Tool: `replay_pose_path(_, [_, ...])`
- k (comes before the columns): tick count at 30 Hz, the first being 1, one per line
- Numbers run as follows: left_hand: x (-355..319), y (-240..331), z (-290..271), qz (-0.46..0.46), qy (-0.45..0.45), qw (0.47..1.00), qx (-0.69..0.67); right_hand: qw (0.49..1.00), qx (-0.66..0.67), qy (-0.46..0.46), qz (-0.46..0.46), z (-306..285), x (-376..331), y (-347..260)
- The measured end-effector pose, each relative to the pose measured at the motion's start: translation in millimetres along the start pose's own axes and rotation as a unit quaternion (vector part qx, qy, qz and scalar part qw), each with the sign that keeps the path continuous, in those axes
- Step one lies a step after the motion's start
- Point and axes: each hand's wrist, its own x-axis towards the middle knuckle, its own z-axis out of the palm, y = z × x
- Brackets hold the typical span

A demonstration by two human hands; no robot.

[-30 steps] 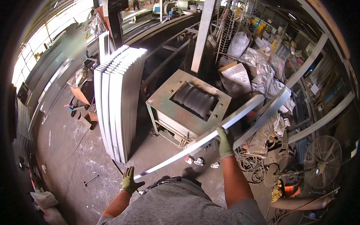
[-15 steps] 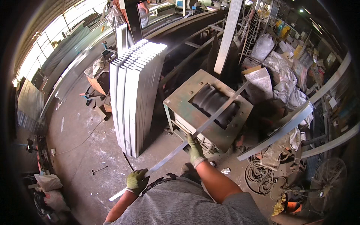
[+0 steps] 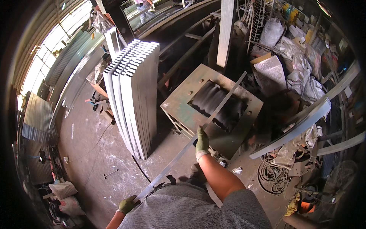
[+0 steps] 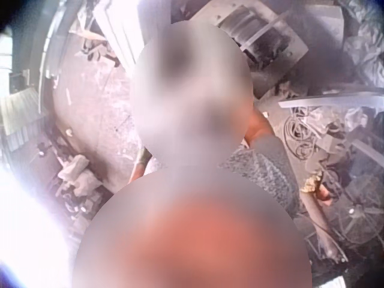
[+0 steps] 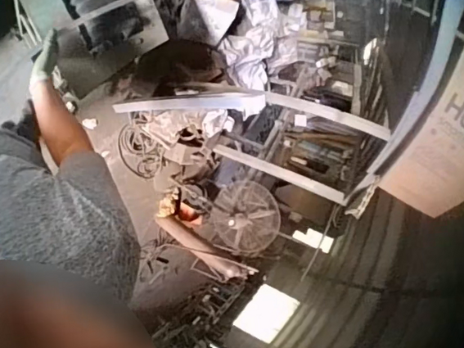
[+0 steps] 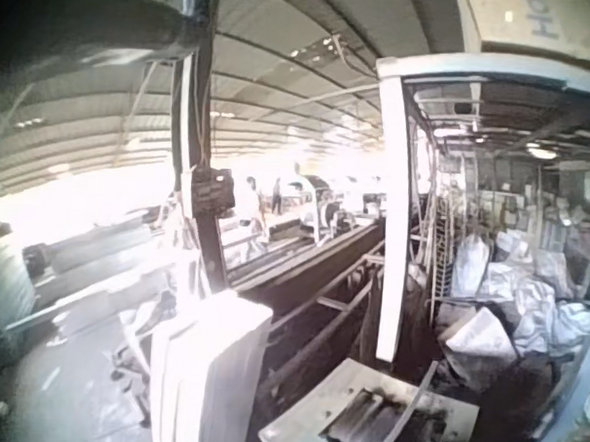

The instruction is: The person repeatedly picks up long, flat metal sheets and feeds them one by one into a roller machine. After each sheet passes through, the person stacks it with others nearby. The process is continuous and repetitive throughout the clip.

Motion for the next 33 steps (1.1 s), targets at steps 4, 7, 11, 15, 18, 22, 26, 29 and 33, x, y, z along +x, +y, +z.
replay_pose_path(4, [43.1,60.4,-6.0,-0.008,-0.029,0.999,0.035,0.997,-0.072,0.035,0.015,-0.7,25.8,-25.4])
replay_pose_path(7, [67.8,96.4,-21.9,-0.002,-0.045,0.998,0.04,0.984,-0.163,0.056,-0.037,-7.5,65.4,-26.8])
replay_pose_path(11, [79.7,99.5,-35.3,0.025,-0.058,0.998,0.004,0.994,-0.068,0.085,0.025,-6.0,111.3,-11.7])
replay_pose_path(15, [82.3,69.0,-29.3,0.058,-0.09,0.994,0.009,0.981,-0.181,0.073,0.007,0.9,83.9,-6.5])
replay_pose_path(18, [74.8,41.5,-18.4,0.044,-0.104,0.993,-0.019,0.961,-0.237,0.12,-0.074,21.6,39.5,-8.7])
replay_pose_path(22, [65.0,2.3,-5.4,0.086,-0.115,0.989,-0.02,0.947,-0.298,0.12,-0.025,33.8,12.7,-0.8])
replay_pose_path(26, [53.8,-45.3,8.0,0.109,-0.108,0.988,-0.022,0.961,-0.26,0.087,-0.031,36.0,-8.3,41.3])
replay_pose_path(29, [45.2,-85.3,19.2,0.133,-0.112,0.985,0.003,0.955,-0.286,0.083,-0.012,44.0,-31.5,67.5])
replay_pose_path(33, [32.4,-143.2,35.7,0.135,-0.112,0.984,0.018,0.96,-0.248,0.063,-0.114,66.2,-91.2,88.0])
